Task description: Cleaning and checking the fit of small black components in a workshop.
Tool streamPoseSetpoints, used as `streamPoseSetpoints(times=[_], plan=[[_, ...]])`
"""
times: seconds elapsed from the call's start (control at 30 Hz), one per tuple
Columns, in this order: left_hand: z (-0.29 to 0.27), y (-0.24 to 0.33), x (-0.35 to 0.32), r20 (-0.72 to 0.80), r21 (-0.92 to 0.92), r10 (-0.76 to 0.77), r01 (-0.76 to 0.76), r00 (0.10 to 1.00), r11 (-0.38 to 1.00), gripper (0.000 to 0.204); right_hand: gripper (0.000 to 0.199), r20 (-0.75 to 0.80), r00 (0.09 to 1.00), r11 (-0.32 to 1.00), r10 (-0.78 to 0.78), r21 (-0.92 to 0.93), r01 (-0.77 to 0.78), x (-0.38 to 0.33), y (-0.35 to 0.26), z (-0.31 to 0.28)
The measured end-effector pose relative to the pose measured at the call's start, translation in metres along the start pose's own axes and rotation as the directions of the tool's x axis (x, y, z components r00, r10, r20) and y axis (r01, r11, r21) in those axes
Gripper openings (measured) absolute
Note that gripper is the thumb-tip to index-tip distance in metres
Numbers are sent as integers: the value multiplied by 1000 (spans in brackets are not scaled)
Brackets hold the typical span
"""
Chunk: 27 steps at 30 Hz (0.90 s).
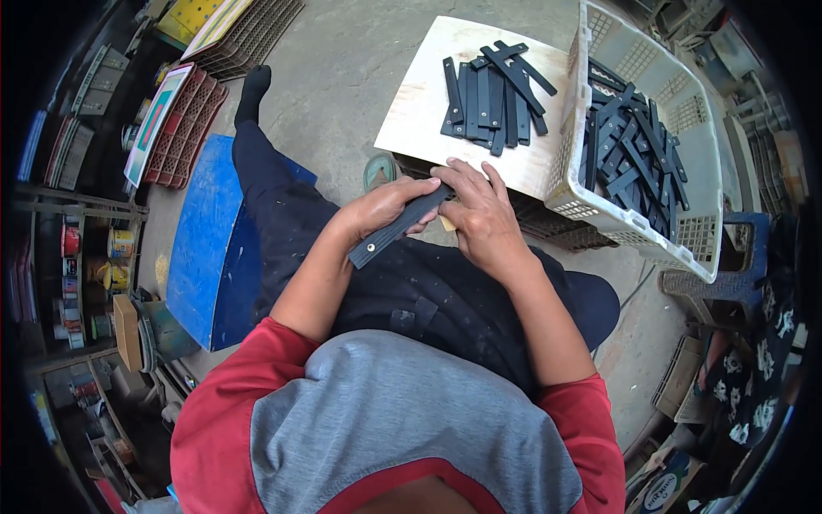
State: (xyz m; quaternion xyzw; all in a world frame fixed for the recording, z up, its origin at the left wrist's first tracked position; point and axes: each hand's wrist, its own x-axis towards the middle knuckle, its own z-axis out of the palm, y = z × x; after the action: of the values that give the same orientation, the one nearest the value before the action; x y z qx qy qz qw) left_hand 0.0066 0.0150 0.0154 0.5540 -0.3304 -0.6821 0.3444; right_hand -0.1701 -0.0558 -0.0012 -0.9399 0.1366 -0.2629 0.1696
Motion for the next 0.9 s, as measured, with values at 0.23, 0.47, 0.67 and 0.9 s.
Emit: streamPoseSetpoints(times=[0.23,0.47,0.67,0.9], plan=[[-9,-14,7,-135,-212,193,-219,972,952,37,18,-60,976,934,208,310,-180,-4,4,2],[11,-22,23,-334,47,475,-489,814,871,32,16,-44,910,764,412,562,-319,-2,-10,9],[23,-28,35,-388,294,612,-537,689,791,25,14,29,916,730,401,594,-338,-7,-26,17],[-2,-16,26,-534,-480,421,-673,733,563,28,14,154,921,432,358,848,-309,-4,-21,-5]])
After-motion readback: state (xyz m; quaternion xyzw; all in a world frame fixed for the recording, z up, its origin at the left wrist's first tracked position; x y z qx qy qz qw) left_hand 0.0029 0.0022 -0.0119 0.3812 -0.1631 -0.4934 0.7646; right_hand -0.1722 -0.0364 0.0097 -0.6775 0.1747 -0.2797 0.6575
